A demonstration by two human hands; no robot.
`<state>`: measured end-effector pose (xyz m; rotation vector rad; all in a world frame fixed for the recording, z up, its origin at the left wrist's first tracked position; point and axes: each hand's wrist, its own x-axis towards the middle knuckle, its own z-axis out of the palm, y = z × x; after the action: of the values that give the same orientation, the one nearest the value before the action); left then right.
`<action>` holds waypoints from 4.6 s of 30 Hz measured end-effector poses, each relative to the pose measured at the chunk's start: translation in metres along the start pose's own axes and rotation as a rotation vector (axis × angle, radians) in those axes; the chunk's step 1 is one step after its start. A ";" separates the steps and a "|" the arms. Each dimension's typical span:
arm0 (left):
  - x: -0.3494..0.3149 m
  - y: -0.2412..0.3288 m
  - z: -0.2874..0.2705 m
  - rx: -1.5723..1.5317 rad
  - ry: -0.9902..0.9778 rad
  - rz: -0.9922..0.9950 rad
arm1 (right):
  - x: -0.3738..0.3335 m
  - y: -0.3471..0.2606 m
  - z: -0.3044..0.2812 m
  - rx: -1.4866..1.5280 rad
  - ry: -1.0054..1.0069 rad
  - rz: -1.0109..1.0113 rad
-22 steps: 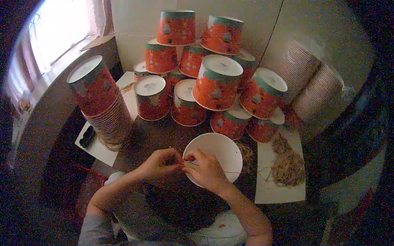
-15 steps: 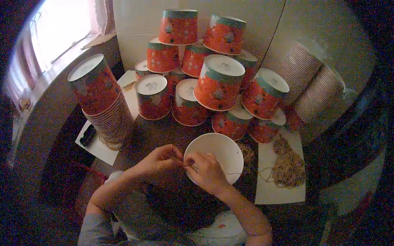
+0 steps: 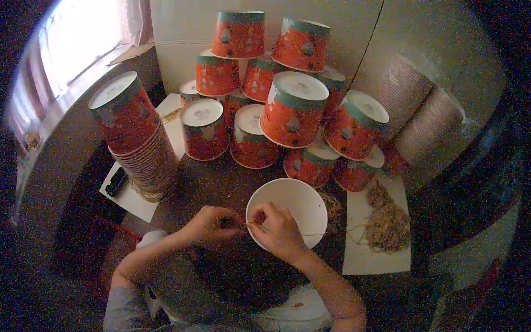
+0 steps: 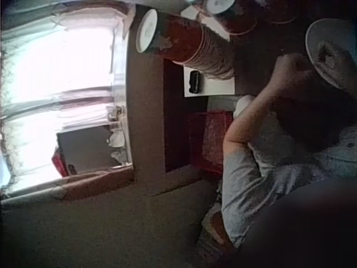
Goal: Assembling elastic bands onto paper buckets for packaging.
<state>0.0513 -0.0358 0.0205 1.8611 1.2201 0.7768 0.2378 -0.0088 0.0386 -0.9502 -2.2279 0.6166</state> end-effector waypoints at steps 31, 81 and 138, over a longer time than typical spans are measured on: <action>-0.001 0.009 0.009 -0.501 0.067 -0.211 | -0.001 -0.003 0.002 0.263 -0.027 0.183; 0.010 -0.013 0.025 -1.083 -0.041 -0.125 | -0.004 0.002 -0.004 -0.003 -0.054 0.045; 0.005 -0.005 0.024 -0.700 0.120 -0.156 | -0.004 0.007 -0.010 0.114 -0.137 0.158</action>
<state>0.0699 -0.0366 0.0041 1.1501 0.9744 1.0704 0.2504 -0.0051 0.0398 -1.0606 -2.2227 0.8950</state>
